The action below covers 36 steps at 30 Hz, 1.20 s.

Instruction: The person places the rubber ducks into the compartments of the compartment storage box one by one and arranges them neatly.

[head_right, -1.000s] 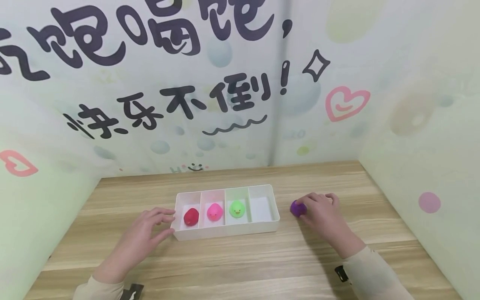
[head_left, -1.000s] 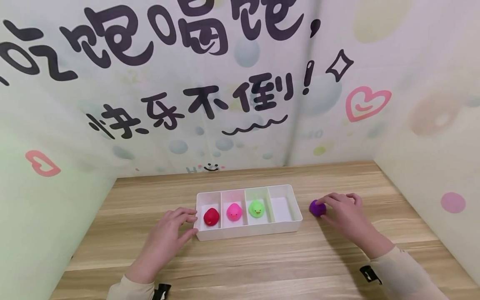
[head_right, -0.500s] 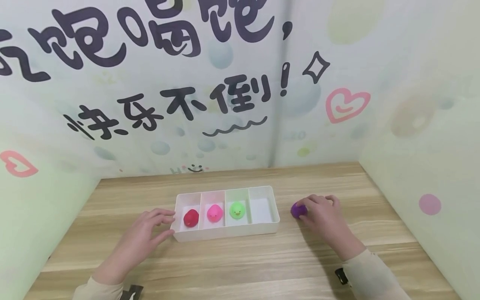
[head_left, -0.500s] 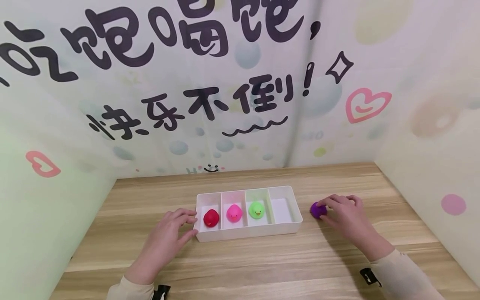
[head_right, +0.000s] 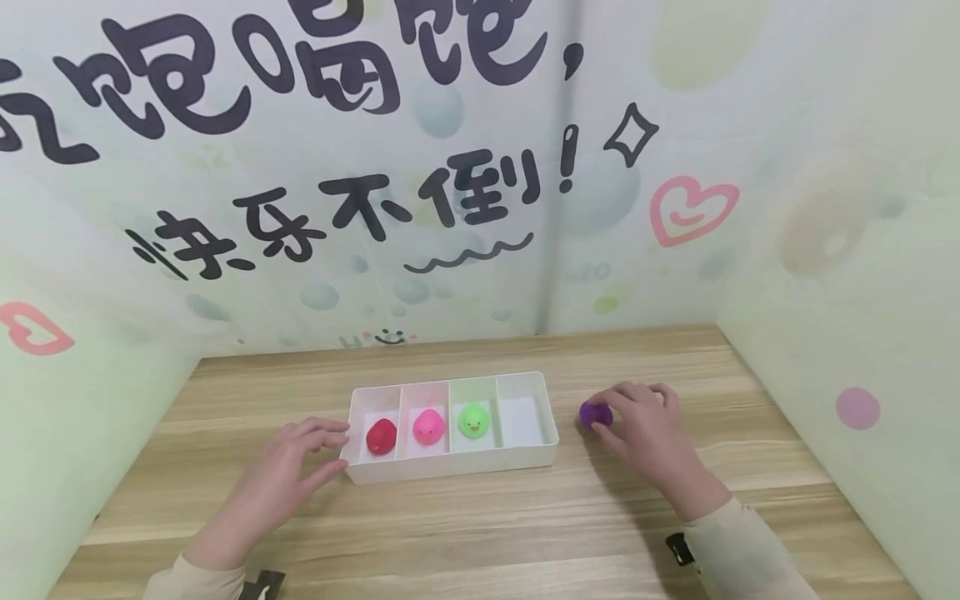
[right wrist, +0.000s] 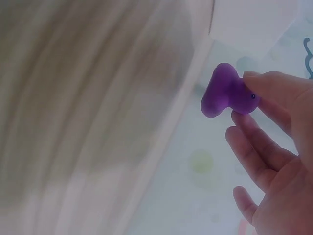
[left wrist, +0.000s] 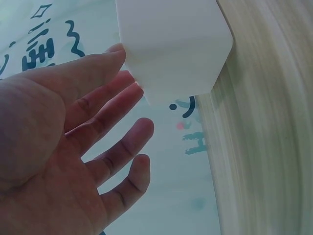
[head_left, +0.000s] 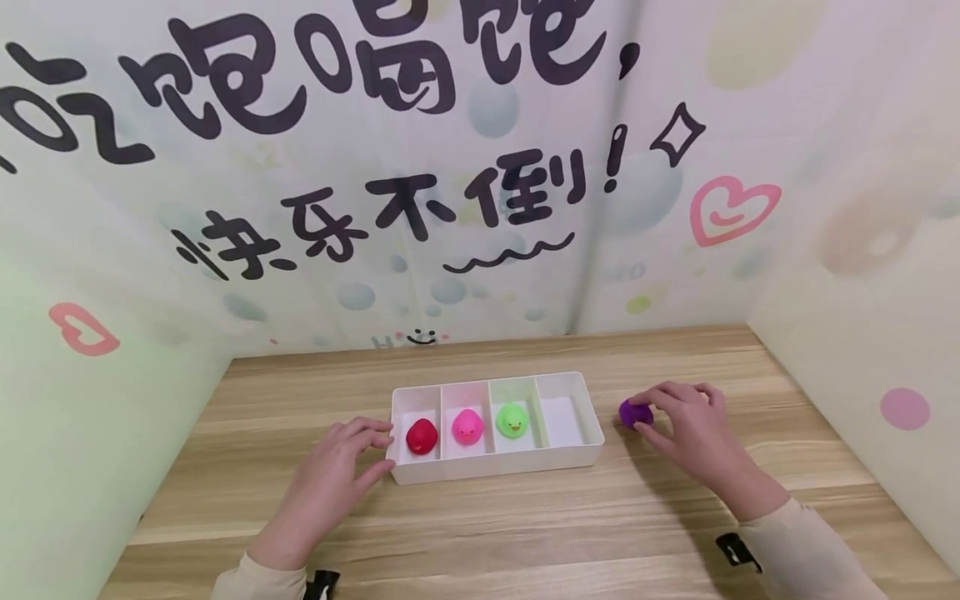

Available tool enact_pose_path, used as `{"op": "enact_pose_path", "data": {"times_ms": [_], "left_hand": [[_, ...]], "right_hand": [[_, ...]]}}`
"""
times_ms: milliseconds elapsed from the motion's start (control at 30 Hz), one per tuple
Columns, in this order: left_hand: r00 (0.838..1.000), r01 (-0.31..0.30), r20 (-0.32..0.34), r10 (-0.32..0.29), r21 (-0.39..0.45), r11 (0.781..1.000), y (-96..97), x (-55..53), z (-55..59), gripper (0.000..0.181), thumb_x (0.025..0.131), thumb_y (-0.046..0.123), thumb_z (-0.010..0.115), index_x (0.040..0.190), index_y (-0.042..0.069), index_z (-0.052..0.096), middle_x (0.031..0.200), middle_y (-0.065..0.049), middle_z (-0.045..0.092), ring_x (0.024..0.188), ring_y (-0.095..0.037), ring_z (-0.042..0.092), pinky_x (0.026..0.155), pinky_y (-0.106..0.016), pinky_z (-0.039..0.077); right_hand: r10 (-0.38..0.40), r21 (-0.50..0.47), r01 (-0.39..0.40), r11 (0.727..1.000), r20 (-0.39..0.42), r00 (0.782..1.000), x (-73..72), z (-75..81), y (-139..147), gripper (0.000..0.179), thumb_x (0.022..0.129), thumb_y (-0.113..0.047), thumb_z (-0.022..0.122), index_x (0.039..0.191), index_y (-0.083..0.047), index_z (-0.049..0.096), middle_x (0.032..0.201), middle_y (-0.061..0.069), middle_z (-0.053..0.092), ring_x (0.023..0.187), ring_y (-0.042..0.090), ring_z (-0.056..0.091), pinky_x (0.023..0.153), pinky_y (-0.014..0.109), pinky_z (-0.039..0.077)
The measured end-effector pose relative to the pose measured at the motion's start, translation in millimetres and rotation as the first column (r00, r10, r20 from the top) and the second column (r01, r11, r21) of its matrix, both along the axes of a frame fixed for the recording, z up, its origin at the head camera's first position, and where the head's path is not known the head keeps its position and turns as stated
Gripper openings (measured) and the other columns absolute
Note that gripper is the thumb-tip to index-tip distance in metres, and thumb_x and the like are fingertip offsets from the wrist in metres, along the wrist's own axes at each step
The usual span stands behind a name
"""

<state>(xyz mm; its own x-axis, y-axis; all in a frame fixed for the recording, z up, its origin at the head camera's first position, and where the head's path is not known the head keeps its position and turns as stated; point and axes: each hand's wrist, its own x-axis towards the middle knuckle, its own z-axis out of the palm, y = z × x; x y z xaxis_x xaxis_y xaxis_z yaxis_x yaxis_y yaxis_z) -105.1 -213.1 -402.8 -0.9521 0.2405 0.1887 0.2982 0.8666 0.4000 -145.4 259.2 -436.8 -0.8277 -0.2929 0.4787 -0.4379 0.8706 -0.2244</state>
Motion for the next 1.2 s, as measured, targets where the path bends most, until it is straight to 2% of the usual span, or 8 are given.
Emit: {"op": "enact_pose_path", "data": {"times_ms": [467, 767, 967, 1200], "left_hand": [[1.0, 0.005, -0.023, -0.005, 0.014, 1.0, -1.1, -0.8, -3.5, 0.026, 0.085, 0.017, 0.086, 0.109, 0.01, 0.078, 0.129, 0.002, 0.07, 0.112, -0.024, 0.062, 0.093, -0.048, 0.058], [1.0, 0.008, -0.027, -0.007, 0.014, 1.0, -0.7, 0.1, -2.0, 0.025, 0.085, 0.017, 0.086, 0.108, 0.012, 0.078, 0.129, 0.003, 0.07, 0.111, -0.023, 0.062, 0.093, -0.046, 0.058], [1.0, 0.0, -0.012, 0.0, 0.016, 1.0, -0.6, 0.4, -1.7, 0.024, 0.085, 0.016, 0.085, 0.108, 0.012, 0.078, 0.13, 0.002, 0.07, 0.113, -0.023, 0.062, 0.095, -0.046, 0.058], [1.0, 0.0, -0.01, 0.0, 0.016, 1.0, -0.5, 0.1, -1.8, 0.026, 0.085, 0.017, 0.085, 0.109, 0.012, 0.078, 0.129, 0.003, 0.07, 0.112, -0.023, 0.062, 0.093, -0.046, 0.058]], "right_hand": [[0.037, -0.04, -0.04, 0.998, -0.064, 0.997, -4.2, 15.2, -9, 0.03, 0.075, -0.014, 0.091, 0.101, -0.018, 0.076, 0.099, 0.001, 0.072, 0.096, 0.027, 0.066, 0.094, 0.06, 0.034], [0.079, -0.066, -0.085, 0.994, -0.087, 0.993, -10.9, 31.9, -23, 0.03, 0.076, -0.01, 0.09, 0.102, -0.017, 0.076, 0.098, 0.001, 0.071, 0.095, 0.025, 0.065, 0.095, 0.056, 0.032], [0.098, -0.078, -0.106, 0.991, -0.097, 0.99, -13.8, 41.5, -36, 0.03, 0.077, -0.012, 0.09, 0.102, -0.016, 0.075, 0.099, 0.003, 0.071, 0.096, 0.025, 0.065, 0.096, 0.058, 0.031], [0.131, -0.094, -0.141, 0.986, -0.108, 0.985, -14.8, 45.9, -50, 0.032, 0.076, -0.009, 0.09, 0.103, -0.016, 0.076, 0.1, 0.002, 0.07, 0.096, 0.024, 0.065, 0.096, 0.055, 0.031]]}}
